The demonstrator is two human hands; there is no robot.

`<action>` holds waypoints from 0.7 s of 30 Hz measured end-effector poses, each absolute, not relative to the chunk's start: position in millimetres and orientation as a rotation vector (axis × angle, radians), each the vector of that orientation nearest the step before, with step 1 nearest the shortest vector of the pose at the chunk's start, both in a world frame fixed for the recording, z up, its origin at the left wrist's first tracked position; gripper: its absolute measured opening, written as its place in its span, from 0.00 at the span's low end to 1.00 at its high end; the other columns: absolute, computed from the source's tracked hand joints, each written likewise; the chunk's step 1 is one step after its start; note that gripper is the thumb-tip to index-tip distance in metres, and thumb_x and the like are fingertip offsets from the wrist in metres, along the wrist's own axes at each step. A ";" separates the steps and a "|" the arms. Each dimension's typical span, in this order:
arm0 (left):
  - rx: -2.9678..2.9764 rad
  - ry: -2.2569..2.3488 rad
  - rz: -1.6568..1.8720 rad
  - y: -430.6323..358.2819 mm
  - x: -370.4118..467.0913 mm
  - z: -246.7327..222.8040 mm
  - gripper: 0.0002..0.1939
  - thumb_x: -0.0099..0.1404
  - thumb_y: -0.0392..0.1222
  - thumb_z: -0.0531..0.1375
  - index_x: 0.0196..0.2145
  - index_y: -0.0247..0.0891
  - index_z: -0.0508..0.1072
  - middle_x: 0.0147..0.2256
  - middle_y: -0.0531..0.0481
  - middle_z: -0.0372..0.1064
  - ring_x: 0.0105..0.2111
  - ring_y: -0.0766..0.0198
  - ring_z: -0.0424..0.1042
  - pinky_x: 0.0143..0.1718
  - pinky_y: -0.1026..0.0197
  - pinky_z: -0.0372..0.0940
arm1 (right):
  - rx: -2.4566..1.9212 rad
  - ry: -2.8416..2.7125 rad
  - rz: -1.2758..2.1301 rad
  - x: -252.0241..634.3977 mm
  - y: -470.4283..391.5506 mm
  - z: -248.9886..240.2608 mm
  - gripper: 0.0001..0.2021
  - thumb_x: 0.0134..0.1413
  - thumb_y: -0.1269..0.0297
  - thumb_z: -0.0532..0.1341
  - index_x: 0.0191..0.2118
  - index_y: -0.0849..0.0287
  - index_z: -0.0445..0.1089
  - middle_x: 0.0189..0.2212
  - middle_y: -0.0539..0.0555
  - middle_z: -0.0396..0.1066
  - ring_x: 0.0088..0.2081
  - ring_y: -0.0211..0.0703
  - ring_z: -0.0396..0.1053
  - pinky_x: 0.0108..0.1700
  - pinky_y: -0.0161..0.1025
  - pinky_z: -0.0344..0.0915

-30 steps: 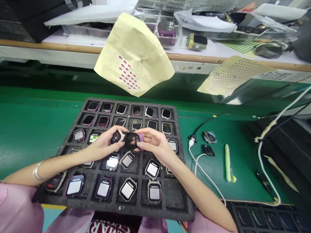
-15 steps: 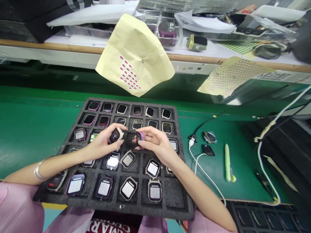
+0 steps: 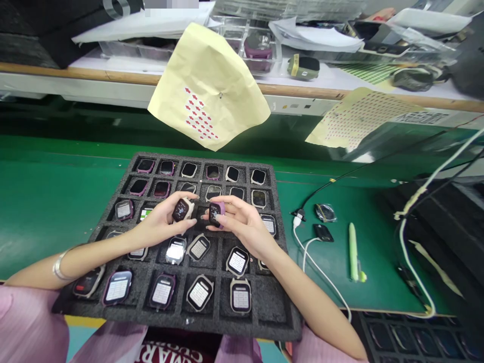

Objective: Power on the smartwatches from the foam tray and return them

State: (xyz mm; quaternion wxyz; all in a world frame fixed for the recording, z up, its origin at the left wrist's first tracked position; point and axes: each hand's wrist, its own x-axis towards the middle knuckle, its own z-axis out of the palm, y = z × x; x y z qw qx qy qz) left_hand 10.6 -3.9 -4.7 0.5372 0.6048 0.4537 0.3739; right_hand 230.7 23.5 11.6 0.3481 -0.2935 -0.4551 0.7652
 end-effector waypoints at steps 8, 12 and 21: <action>0.882 0.876 0.976 0.2 16.6 -4.3 0.18 0.60 0.34 0.57 0.49 0.37 0.65 0.36 0.49 0.70 0.36 0.61 0.72 0.35 0.59 0.70 | -0.814 -1.109 1.939 230.4 27.0 7.2 0.18 0.56 0.70 0.63 0.53 0.57 0.68 0.47 0.59 0.74 0.47 0.53 0.74 0.46 0.50 0.74; 0.833 0.807 0.990 0.4 17.1 -5.4 0.19 0.59 0.32 0.57 0.49 0.36 0.67 0.38 0.46 0.73 0.40 0.56 0.74 0.37 0.57 0.72 | -0.840 -1.117 1.901 228.8 25.2 6.3 0.20 0.55 0.71 0.63 0.54 0.57 0.67 0.47 0.58 0.74 0.47 0.53 0.74 0.44 0.49 0.75; 0.933 0.781 0.984 -1.0 16.5 -6.6 0.17 0.62 0.33 0.56 0.50 0.36 0.66 0.43 0.43 0.74 0.43 0.55 0.75 0.37 0.57 0.74 | -0.890 -1.137 1.860 228.4 24.1 3.8 0.21 0.55 0.70 0.64 0.55 0.58 0.67 0.47 0.59 0.75 0.46 0.53 0.74 0.42 0.50 0.76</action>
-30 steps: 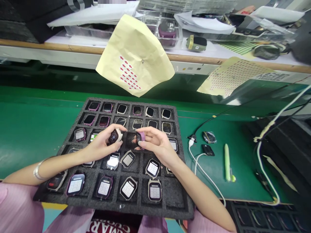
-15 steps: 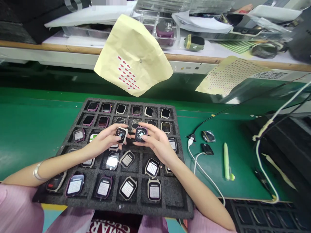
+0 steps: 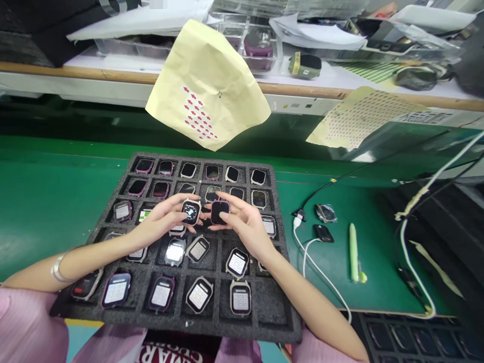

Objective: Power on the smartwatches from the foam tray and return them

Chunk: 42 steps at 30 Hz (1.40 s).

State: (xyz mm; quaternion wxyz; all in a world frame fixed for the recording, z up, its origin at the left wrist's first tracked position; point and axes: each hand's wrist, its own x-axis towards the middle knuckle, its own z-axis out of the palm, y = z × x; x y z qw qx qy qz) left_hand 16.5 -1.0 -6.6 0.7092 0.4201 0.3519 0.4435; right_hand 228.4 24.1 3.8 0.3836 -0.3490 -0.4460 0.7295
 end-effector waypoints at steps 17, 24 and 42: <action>1.284 0.967 0.947 -1.8 14.6 -8.3 0.18 0.59 0.34 0.61 0.48 0.38 0.65 0.33 0.54 0.62 0.33 0.67 0.64 0.36 0.63 0.62 | -0.773 -1.291 1.875 229.5 21.3 -1.3 0.19 0.59 0.66 0.63 0.56 0.50 0.67 0.52 0.55 0.71 0.53 0.51 0.69 0.53 0.55 0.69; 1.377 1.052 0.850 -4.3 11.4 -6.2 0.18 0.59 0.33 0.61 0.47 0.37 0.66 0.34 0.52 0.64 0.32 0.66 0.63 0.35 0.63 0.60 | -0.769 -1.361 1.837 230.3 21.6 4.9 0.12 0.52 0.70 0.68 0.44 0.54 0.76 0.45 0.55 0.73 0.47 0.50 0.72 0.47 0.49 0.74; 1.359 1.041 0.885 -5.6 14.2 -7.7 0.20 0.60 0.36 0.60 0.51 0.38 0.64 0.40 0.48 0.66 0.39 0.61 0.68 0.44 0.58 0.64 | -0.767 -1.296 1.908 231.8 19.5 7.4 0.17 0.49 0.71 0.69 0.47 0.53 0.75 0.43 0.55 0.75 0.45 0.49 0.73 0.43 0.48 0.76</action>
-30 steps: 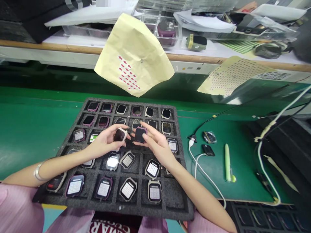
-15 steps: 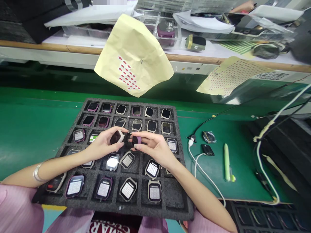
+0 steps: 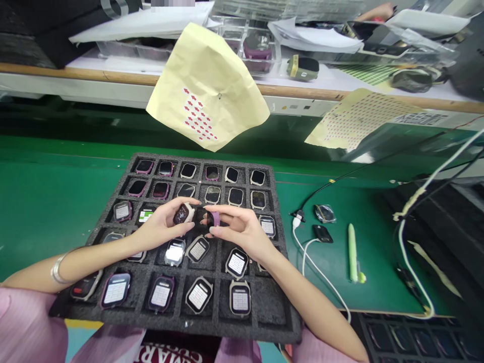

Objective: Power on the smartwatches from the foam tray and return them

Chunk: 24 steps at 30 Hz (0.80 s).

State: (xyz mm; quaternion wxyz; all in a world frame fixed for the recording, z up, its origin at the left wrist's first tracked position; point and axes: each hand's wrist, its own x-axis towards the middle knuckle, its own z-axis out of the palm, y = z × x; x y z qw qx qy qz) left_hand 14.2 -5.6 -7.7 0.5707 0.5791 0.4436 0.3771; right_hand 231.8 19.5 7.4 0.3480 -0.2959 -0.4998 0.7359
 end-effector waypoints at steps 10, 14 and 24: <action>1.398 1.051 0.852 -5.9 14.1 -6.6 0.20 0.60 0.36 0.60 0.50 0.38 0.65 0.44 0.46 0.69 0.43 0.59 0.69 0.45 0.57 0.64 | -0.827 -1.255 1.923 232.0 21.0 7.2 0.16 0.48 0.70 0.70 0.46 0.55 0.76 0.42 0.56 0.76 0.44 0.50 0.74 0.41 0.46 0.76; 1.498 1.079 0.794 -6.6 13.6 -2.7 0.18 0.58 0.33 0.58 0.48 0.37 0.66 0.41 0.48 0.70 0.40 0.60 0.69 0.44 0.59 0.64 | -0.819 -1.272 1.923 232.8 19.8 6.8 0.16 0.49 0.71 0.69 0.46 0.55 0.75 0.40 0.55 0.76 0.44 0.49 0.74 0.42 0.47 0.76; 1.565 1.147 0.824 -3.9 9.5 -3.3 0.20 0.60 0.34 0.57 0.50 0.38 0.64 0.38 0.50 0.69 0.37 0.62 0.69 0.40 0.61 0.64 | -0.828 -1.316 1.865 232.9 20.5 6.5 0.16 0.50 0.71 0.69 0.47 0.55 0.76 0.44 0.57 0.74 0.45 0.51 0.73 0.41 0.46 0.77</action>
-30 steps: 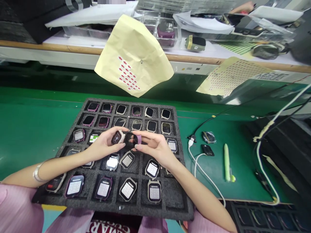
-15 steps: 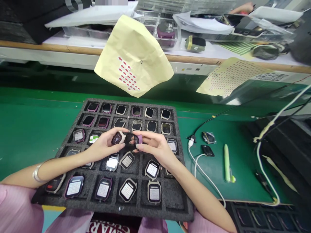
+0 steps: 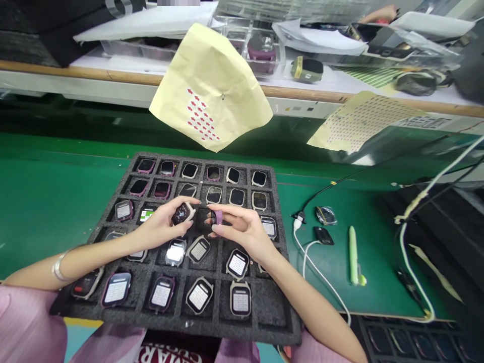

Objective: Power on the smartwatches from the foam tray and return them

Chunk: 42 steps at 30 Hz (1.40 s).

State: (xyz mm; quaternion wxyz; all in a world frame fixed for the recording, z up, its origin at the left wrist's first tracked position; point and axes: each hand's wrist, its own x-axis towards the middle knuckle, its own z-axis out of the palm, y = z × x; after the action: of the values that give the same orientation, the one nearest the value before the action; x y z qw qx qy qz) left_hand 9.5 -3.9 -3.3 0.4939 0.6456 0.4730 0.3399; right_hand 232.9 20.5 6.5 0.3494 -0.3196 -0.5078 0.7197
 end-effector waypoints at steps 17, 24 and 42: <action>1.579 1.100 0.849 -5.7 11.9 1.3 0.22 0.61 0.35 0.58 0.53 0.37 0.62 0.43 0.47 0.70 0.41 0.60 0.70 0.42 0.60 0.65 | -0.822 -1.294 1.863 230.3 20.2 8.1 0.18 0.50 0.71 0.69 0.48 0.54 0.75 0.43 0.56 0.76 0.44 0.48 0.74 0.41 0.43 0.76; 1.646 1.112 0.794 -5.7 10.7 2.2 0.19 0.60 0.33 0.57 0.50 0.38 0.64 0.43 0.48 0.70 0.41 0.60 0.70 0.44 0.59 0.64 | -0.820 -1.305 1.866 232.2 22.0 6.5 0.15 0.50 0.72 0.69 0.46 0.56 0.76 0.40 0.56 0.76 0.42 0.47 0.73 0.39 0.41 0.77; 1.684 1.072 0.841 -8.7 10.5 7.6 0.20 0.61 0.33 0.56 0.52 0.38 0.61 0.42 0.48 0.69 0.41 0.61 0.70 0.44 0.60 0.64 | -0.758 -1.357 1.847 233.4 19.8 9.9 0.16 0.50 0.74 0.68 0.46 0.55 0.76 0.43 0.56 0.74 0.44 0.47 0.73 0.40 0.41 0.77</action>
State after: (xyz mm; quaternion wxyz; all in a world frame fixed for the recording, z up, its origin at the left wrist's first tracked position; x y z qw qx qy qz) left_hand 10.5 -8.7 7.6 0.4684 0.6869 0.4371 0.3430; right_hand 233.4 19.8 9.9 0.3558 -0.2934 -0.5254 0.7151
